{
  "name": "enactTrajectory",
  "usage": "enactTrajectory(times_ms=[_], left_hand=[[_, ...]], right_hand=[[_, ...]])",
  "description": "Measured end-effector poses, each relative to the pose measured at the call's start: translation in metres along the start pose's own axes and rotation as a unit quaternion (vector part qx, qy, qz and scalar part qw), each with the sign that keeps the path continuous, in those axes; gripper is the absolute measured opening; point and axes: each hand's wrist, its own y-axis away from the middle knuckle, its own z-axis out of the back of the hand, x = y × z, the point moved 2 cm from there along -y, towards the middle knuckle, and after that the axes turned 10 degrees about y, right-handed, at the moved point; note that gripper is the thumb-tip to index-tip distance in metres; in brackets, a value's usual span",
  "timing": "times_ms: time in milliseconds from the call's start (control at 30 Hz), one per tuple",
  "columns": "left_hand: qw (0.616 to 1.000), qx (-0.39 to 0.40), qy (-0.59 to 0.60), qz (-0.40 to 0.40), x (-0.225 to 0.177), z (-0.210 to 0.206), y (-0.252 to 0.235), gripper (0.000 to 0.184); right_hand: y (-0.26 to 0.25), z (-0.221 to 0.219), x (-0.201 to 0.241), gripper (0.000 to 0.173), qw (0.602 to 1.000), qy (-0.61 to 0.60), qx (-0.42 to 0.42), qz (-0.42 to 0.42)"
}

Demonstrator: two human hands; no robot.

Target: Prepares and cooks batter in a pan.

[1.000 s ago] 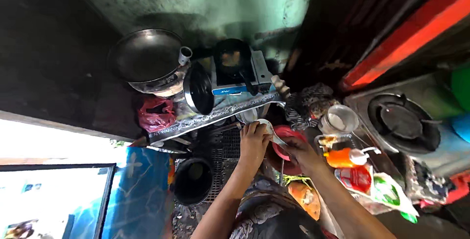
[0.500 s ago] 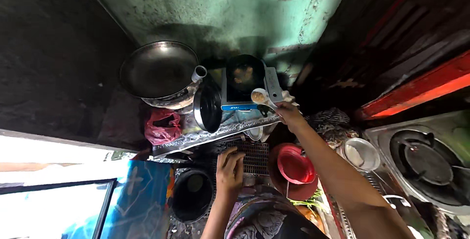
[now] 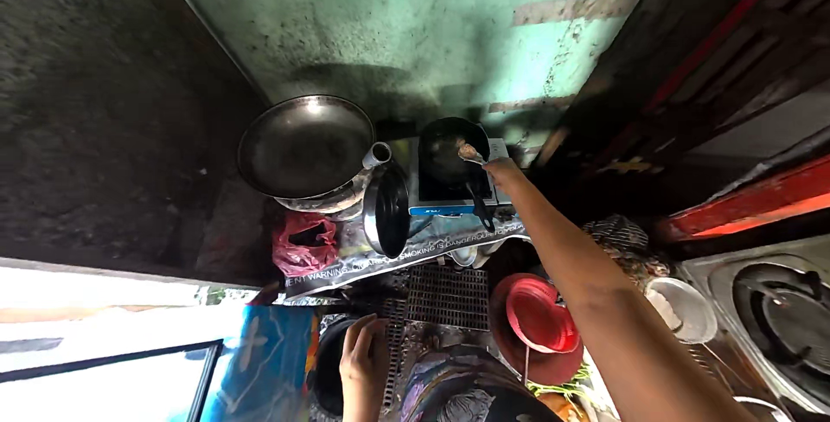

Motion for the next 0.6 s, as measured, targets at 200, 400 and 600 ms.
enactTrajectory(times_ms=[200, 400, 600], left_hand=[[1.000, 0.009, 0.002, -0.022, 0.010, 0.000, -0.006, 0.018], [1.000, 0.018, 0.011, -0.010, 0.020, -0.005, 0.001, 0.020], [1.000, 0.012, 0.014, 0.004, 0.026, -0.003, 0.007, 0.019]], right_hand=[[-0.003, -0.002, 0.018, 0.022, 0.997, -0.033, 0.008, -0.074], [-0.013, 0.000, 0.026, 0.015, 0.993, -0.033, 0.027, -0.111], [-0.020, 0.005, 0.035, 0.008, 0.993, -0.002, 0.026, -0.113]])
